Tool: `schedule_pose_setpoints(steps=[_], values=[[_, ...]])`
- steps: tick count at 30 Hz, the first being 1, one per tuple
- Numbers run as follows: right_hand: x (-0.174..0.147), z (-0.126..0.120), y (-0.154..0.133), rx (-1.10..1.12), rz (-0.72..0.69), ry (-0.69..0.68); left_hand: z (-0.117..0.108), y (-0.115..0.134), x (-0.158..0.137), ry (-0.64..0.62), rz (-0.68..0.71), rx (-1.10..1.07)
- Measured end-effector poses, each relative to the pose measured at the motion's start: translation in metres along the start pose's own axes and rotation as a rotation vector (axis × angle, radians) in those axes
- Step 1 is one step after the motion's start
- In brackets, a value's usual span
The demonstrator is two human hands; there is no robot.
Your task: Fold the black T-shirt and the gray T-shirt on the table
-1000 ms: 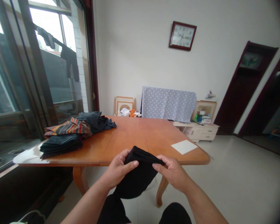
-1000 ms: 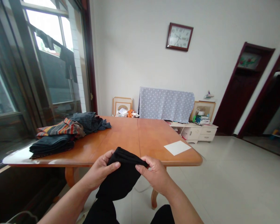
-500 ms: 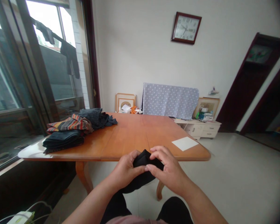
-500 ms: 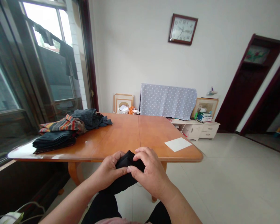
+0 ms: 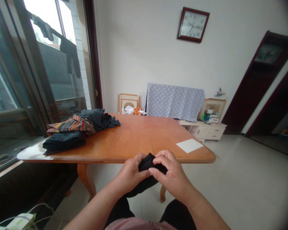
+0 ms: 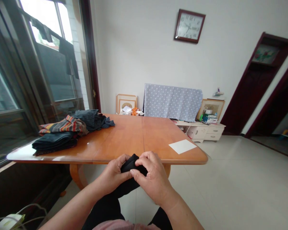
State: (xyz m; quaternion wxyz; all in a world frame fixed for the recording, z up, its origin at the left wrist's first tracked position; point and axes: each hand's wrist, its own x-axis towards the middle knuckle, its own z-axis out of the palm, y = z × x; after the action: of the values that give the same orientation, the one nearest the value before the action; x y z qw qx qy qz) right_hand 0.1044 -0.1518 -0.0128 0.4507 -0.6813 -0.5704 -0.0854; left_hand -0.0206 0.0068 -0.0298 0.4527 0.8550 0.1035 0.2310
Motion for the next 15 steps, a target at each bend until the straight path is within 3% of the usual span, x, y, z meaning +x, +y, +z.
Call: schedule_pose_setpoints(steps=[6, 15], values=[[-0.0053, 0.0029, -0.0043, 0.120, 0.039, 0.016, 0.0046, 0.0001, -0.0014, -0.074, 0.075, -0.127], [-0.0088, 0.0078, -0.0012, 0.180, 0.153, 0.060, 0.0042, 0.0056, -0.0037, -0.085, 0.109, -0.186]])
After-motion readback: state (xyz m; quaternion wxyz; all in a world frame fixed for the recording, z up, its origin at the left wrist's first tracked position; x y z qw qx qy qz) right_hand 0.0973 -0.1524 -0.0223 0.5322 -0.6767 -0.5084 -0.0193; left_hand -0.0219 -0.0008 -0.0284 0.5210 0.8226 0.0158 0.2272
